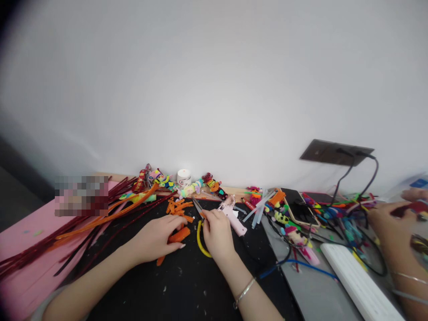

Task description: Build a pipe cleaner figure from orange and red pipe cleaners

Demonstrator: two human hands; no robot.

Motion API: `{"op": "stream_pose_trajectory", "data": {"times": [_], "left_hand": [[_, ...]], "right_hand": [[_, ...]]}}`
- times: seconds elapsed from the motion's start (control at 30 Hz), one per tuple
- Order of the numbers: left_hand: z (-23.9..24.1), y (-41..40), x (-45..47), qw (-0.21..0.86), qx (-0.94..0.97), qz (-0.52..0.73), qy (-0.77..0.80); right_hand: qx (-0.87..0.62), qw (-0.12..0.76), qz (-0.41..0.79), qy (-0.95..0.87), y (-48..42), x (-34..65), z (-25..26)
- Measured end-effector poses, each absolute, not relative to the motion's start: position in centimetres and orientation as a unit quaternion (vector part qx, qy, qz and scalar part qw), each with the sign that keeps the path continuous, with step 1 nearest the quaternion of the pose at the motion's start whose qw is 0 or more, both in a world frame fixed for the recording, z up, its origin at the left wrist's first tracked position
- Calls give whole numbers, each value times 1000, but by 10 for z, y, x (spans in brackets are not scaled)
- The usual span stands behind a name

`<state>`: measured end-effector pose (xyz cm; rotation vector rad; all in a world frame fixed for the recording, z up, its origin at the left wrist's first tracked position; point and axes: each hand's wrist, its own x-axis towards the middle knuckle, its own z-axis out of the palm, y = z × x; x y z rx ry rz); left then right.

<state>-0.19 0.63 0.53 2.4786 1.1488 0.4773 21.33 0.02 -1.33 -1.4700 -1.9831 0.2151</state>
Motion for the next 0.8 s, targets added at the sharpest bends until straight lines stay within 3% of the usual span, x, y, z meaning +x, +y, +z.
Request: {"op": "stream_pose_trajectory", "data": {"times": [0.17,0.33,0.43,0.6,0.8], "left_hand": [[2,5,0,193,882,175,393],[1,8,-5,252,837,267,405],[-1,11,-6,309,787,330,420],[-6,17,-5,480,663,406,406],[-8,20,0,659,477,474,337]], "right_hand": [[-580,327,56,-744,4,217,-18],[-523,378,29,-763,7,226,-14],[-571,381,-38,-726,9,235,-9],[-742,223,-47,-631,10,243,-5],[-803,86,-29,-589,7,244,4]]}}
